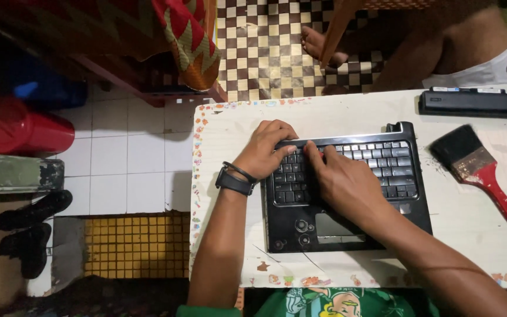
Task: Cleaning the internal components of a laptop with a brush and reassembling the chassis and keyboard using a screwdriver.
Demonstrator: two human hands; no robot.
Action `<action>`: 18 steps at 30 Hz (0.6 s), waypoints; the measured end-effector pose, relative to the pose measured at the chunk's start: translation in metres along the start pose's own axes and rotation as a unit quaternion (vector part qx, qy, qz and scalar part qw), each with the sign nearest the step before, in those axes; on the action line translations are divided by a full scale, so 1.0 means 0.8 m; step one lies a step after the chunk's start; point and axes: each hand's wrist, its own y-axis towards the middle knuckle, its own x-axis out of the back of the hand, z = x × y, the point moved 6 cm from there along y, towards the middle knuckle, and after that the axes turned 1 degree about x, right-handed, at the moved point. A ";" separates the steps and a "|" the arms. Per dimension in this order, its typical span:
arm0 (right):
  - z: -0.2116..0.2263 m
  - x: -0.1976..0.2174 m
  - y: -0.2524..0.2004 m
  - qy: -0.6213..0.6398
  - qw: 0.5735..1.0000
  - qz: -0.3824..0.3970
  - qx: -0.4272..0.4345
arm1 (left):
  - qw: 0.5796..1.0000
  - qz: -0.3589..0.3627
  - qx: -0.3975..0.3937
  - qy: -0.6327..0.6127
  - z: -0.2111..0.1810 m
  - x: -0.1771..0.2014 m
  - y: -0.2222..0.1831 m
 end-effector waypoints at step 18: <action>0.038 0.026 0.019 0.075 0.996 0.010 0.037 | 0.984 0.059 0.078 -0.149 -0.036 0.039 -0.010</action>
